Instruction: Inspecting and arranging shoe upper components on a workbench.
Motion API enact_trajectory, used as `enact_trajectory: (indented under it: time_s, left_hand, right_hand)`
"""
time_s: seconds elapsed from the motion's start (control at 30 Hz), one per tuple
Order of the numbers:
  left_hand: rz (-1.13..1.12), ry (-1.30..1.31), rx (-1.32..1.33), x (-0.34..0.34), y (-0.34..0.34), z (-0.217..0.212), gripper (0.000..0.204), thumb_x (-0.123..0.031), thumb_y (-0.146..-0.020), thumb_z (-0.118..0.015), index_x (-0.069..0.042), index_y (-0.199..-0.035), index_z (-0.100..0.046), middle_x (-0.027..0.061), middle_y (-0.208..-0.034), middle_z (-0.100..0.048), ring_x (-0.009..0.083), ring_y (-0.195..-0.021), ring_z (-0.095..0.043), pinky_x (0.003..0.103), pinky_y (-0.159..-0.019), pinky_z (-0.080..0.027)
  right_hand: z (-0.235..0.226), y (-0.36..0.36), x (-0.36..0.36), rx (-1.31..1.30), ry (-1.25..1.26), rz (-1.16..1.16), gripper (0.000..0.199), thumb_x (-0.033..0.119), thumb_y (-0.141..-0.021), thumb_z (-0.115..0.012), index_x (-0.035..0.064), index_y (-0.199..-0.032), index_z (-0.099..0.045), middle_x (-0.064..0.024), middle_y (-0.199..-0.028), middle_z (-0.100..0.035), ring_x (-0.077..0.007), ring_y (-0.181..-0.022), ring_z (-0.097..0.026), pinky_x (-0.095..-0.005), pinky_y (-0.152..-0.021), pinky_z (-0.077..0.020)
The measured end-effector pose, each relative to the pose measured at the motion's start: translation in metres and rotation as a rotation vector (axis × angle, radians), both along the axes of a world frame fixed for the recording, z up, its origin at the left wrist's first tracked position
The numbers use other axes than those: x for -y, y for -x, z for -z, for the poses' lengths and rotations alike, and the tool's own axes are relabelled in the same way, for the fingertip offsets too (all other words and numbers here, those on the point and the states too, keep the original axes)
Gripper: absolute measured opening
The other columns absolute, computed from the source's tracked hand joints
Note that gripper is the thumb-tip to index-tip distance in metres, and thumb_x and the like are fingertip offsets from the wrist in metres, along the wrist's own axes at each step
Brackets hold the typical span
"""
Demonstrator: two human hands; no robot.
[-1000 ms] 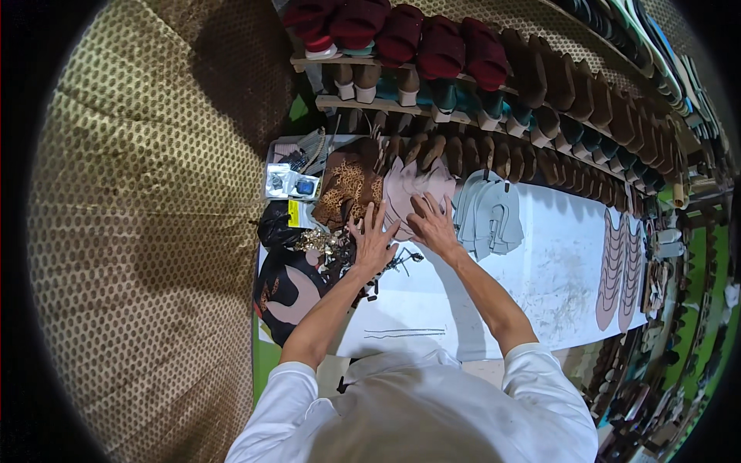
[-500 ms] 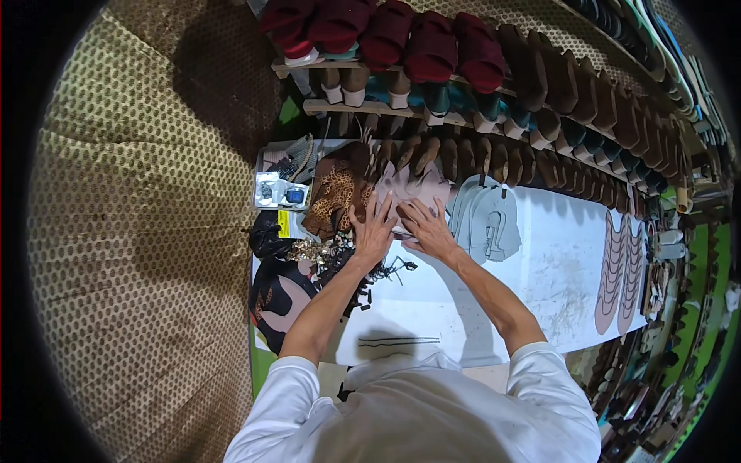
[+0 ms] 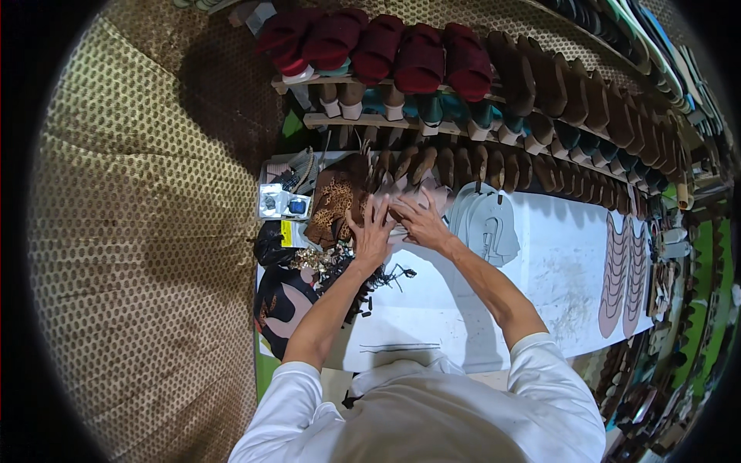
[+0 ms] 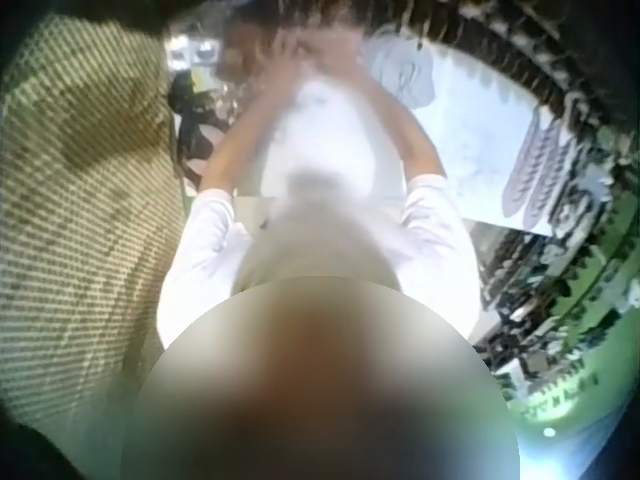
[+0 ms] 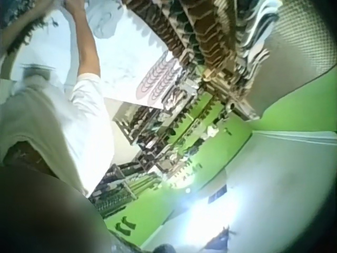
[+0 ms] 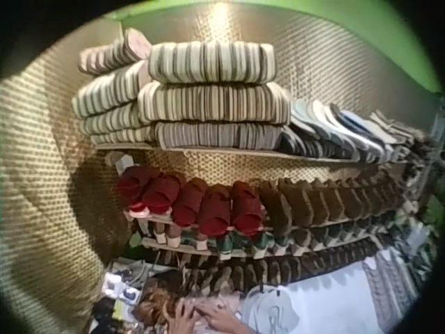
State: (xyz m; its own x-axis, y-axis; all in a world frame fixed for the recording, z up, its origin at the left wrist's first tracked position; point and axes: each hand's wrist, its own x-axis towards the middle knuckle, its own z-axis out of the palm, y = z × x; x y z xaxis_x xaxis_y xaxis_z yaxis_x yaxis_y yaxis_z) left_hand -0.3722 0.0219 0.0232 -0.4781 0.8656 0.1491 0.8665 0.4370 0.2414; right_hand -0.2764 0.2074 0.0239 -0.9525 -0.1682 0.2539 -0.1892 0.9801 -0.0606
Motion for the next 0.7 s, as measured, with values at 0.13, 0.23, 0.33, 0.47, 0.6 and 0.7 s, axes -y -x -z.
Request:
enact_trajectory:
  time_s: [0.13,0.23,0.33,0.47,0.6,0.7]
  left_hand:
    - [0.025,0.024,-0.028,-0.005,-0.015,-0.015,0.054,-0.013,-0.064,-0.088,-0.019,-0.116,-0.077,0.0056,-0.173,-0.023,0.035,-0.161,-0.009,0.079,-0.116,-0.003]
    - [0.041,-0.054,0.009,0.012,-0.052,-0.007,0.057,-0.011,-0.062,-0.09,-0.019,-0.116,-0.075,0.006,-0.173,-0.024,0.0351,-0.161,-0.01,0.08,-0.115,-0.003]
    - [0.034,-0.01,0.073,0.036,-0.093,0.01,0.061,-0.011,-0.064,-0.088,-0.021,-0.122,-0.074,0.0073,-0.173,-0.023,0.0354,-0.161,-0.011,0.081,-0.113,-0.003]
    - [-0.078,0.151,0.083,0.063,-0.134,0.021,0.062,-0.014,-0.075,-0.08,-0.023,-0.135,-0.069,0.0094,-0.175,-0.019,0.0386,-0.16,-0.01,0.082,-0.112,-0.004]
    - [-0.205,0.092,0.176,0.077,-0.156,0.02,0.079,-0.013,-0.082,-0.072,-0.026,-0.157,-0.049,0.0148,-0.176,-0.01,0.0415,-0.16,-0.008,0.082,-0.112,-0.005]
    - [-0.336,0.098,0.227,0.087,-0.165,0.014,0.086,-0.016,-0.084,-0.073,-0.02,-0.162,-0.039,0.0164,-0.176,-0.006,0.0425,-0.16,-0.005,0.081,-0.112,-0.005]
  right_hand:
    - [-0.016,-0.02,-0.011,0.033,0.046,0.0,0.053,0.039,-0.063,-0.091,0.0118,-0.107,-0.082,0.0029,-0.156,-0.049,-0.0209,-0.153,-0.034,-0.0659,-0.127,-0.0145]
    - [-0.014,-0.056,0.004,0.04,0.073,-0.008,0.061,0.038,-0.062,-0.092,0.012,-0.116,-0.079,0.0026,-0.154,-0.05,-0.0206,-0.151,-0.038,-0.0656,-0.126,-0.017]
    - [0.008,-0.1,0.022,0.004,0.084,-0.011,0.066,0.035,-0.064,-0.092,0.0121,-0.123,-0.076,0.0021,-0.153,-0.051,-0.0196,-0.15,-0.039,-0.0654,-0.124,-0.02]
    - [0.012,-0.14,0.05,0.036,0.058,0.066,0.071,0.034,-0.067,-0.09,0.0133,-0.132,-0.071,0.0006,-0.155,-0.049,-0.022,-0.151,-0.037,-0.067,-0.124,-0.0163]
    - [0.012,-0.157,0.059,0.223,0.272,0.191,0.08,0.043,-0.073,-0.088,0.0133,-0.142,-0.062,-0.0051,-0.166,-0.037,-0.029,-0.156,-0.029,-0.0685,-0.125,-0.0099]
    - [0.011,-0.161,0.059,0.214,0.118,0.231,0.081,0.042,-0.075,-0.087,0.0139,-0.146,-0.058,-0.0065,-0.167,-0.036,-0.0286,-0.157,-0.027,-0.0696,-0.124,-0.0095]
